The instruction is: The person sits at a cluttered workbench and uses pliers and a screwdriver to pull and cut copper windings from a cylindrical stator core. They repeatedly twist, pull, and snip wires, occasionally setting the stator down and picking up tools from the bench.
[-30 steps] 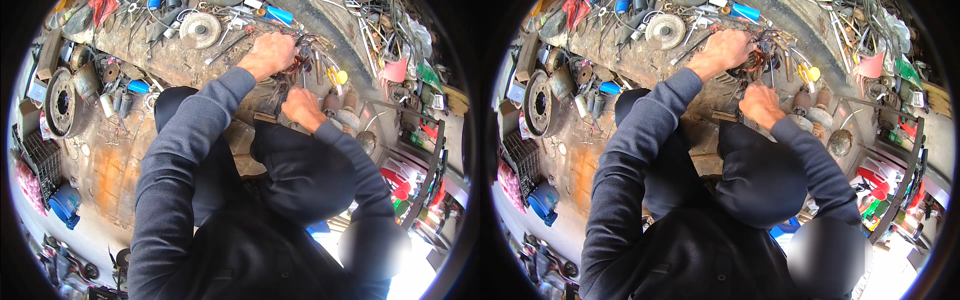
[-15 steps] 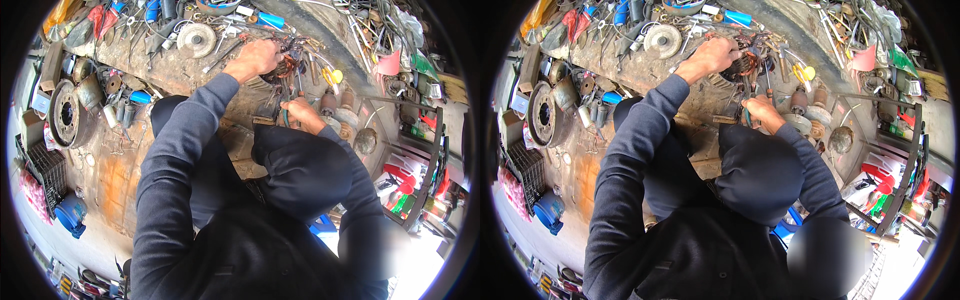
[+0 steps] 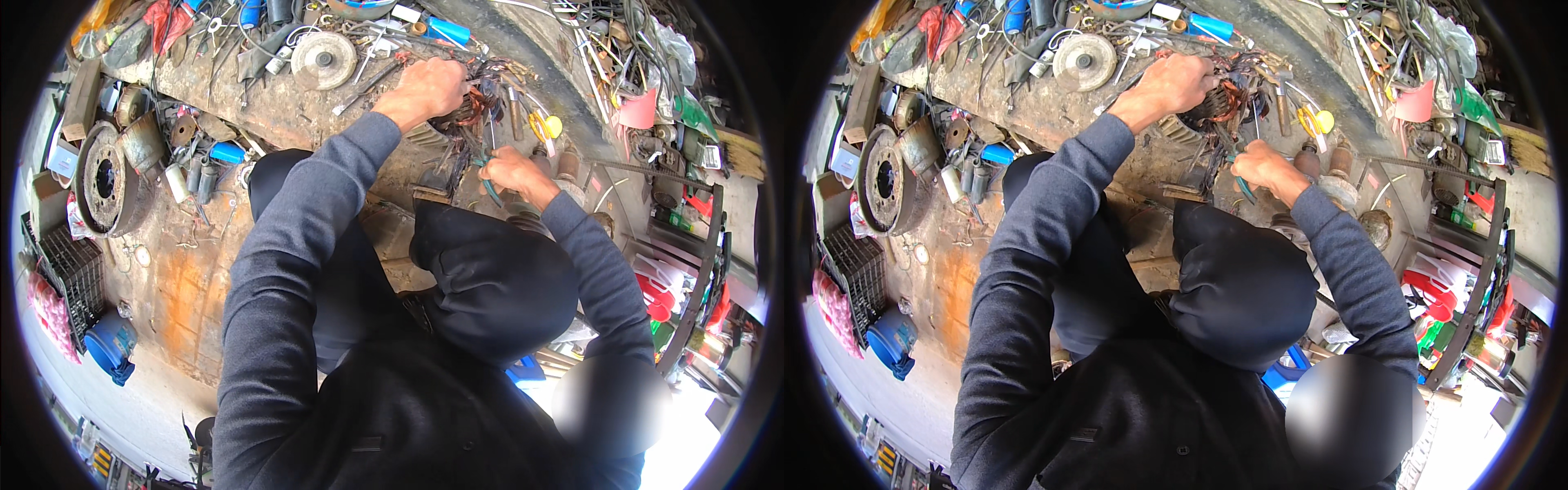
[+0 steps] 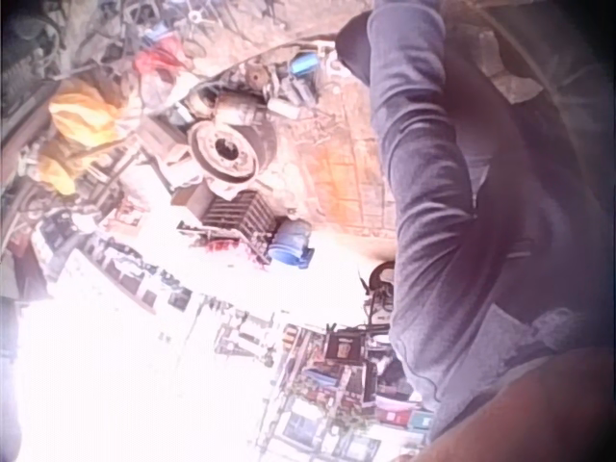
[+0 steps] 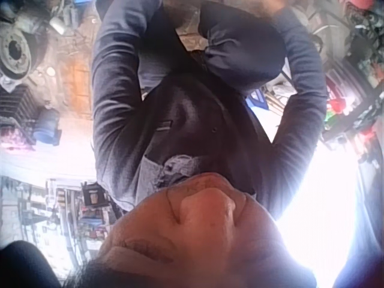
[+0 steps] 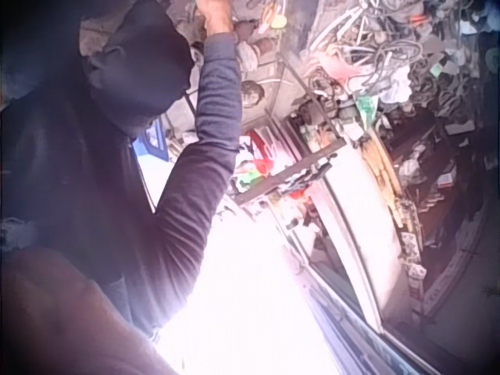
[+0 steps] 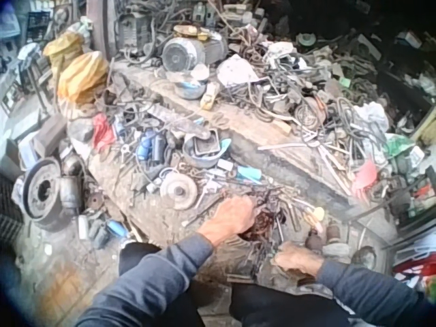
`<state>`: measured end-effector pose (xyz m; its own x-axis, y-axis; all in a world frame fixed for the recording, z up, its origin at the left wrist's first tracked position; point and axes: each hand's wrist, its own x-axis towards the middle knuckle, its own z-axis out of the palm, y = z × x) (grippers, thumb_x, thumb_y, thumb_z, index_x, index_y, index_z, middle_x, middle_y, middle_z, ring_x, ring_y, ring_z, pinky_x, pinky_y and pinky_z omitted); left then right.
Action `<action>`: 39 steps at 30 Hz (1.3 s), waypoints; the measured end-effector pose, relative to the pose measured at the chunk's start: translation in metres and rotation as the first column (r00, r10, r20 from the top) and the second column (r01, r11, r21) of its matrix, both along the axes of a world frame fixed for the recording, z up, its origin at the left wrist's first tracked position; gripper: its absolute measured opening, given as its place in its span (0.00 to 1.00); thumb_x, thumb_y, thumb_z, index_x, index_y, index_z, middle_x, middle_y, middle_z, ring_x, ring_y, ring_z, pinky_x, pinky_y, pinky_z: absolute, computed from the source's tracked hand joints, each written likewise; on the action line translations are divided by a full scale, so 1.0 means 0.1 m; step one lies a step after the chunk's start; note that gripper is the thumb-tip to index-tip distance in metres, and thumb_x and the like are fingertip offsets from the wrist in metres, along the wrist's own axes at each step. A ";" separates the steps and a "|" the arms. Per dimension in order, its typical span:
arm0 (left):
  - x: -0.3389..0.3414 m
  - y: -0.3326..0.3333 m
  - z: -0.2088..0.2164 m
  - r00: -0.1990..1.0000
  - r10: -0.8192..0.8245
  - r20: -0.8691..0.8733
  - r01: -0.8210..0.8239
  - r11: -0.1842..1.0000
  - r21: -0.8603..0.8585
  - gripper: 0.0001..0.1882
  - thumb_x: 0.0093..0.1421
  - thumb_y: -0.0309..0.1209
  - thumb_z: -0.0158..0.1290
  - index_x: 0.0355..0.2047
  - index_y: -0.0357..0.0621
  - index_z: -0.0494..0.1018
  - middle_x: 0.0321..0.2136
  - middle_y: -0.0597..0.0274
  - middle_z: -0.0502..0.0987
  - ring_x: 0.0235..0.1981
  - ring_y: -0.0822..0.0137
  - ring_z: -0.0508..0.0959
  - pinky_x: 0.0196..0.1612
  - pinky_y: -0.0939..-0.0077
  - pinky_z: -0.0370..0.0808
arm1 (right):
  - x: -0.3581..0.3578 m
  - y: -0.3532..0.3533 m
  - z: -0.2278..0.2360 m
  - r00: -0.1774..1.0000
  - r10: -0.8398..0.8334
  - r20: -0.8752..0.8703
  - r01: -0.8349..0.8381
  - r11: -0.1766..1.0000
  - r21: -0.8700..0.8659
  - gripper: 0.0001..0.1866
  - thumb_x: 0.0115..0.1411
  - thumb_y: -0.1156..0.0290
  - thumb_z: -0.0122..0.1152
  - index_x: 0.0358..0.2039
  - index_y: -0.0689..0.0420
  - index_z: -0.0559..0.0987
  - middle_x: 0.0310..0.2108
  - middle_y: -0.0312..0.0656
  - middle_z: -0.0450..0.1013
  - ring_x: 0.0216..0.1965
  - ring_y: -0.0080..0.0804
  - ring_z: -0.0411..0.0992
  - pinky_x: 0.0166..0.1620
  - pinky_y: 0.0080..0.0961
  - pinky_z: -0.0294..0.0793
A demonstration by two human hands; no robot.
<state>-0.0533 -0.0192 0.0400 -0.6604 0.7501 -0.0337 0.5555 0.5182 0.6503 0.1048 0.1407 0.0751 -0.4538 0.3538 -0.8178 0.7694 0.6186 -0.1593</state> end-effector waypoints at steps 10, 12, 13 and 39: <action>0.01 0.04 0.04 1.000 -0.012 -0.005 0.012 0.999 -0.031 0.16 0.67 0.43 0.55 0.44 0.44 0.81 0.40 0.41 0.84 0.46 0.41 0.83 0.50 0.47 0.79 | -0.15 -0.20 0.18 0.987 0.158 -0.002 -0.157 0.985 0.075 0.12 0.57 0.72 0.58 0.26 0.70 0.78 0.26 0.55 0.81 0.22 0.43 0.79 0.23 0.40 0.72; 0.01 0.02 0.05 1.000 -0.002 -0.011 0.001 0.999 -0.032 0.16 0.67 0.42 0.55 0.44 0.44 0.81 0.40 0.41 0.84 0.46 0.41 0.83 0.51 0.47 0.79 | -0.19 -0.22 0.19 1.000 -0.024 0.017 0.024 0.999 0.040 0.12 0.57 0.72 0.58 0.22 0.69 0.77 0.24 0.55 0.81 0.17 0.40 0.76 0.18 0.39 0.67; 0.01 0.02 0.05 1.000 0.000 -0.013 -0.001 0.999 -0.032 0.16 0.67 0.42 0.55 0.44 0.44 0.81 0.40 0.41 0.84 0.46 0.41 0.83 0.51 0.47 0.80 | -0.21 -0.23 0.20 1.000 0.002 0.025 -0.003 1.000 0.023 0.12 0.58 0.72 0.58 0.22 0.68 0.77 0.24 0.55 0.81 0.16 0.40 0.75 0.17 0.39 0.65; 0.13 0.04 0.07 0.994 -0.060 -0.094 0.059 0.998 -0.018 0.16 0.66 0.40 0.55 0.43 0.41 0.81 0.37 0.38 0.83 0.42 0.39 0.83 0.48 0.45 0.79 | -0.38 -0.42 -0.06 0.938 0.297 -0.177 -0.241 0.929 0.282 0.18 0.53 0.70 0.60 0.39 0.72 0.84 0.42 0.71 0.78 0.49 0.65 0.79 0.51 0.47 0.79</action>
<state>-0.0404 -0.0156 0.0469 -0.6155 0.7880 0.0148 0.6440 0.4920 0.5858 0.0671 0.0985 0.0693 -0.7138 0.3753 -0.5913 0.5334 0.8384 -0.1118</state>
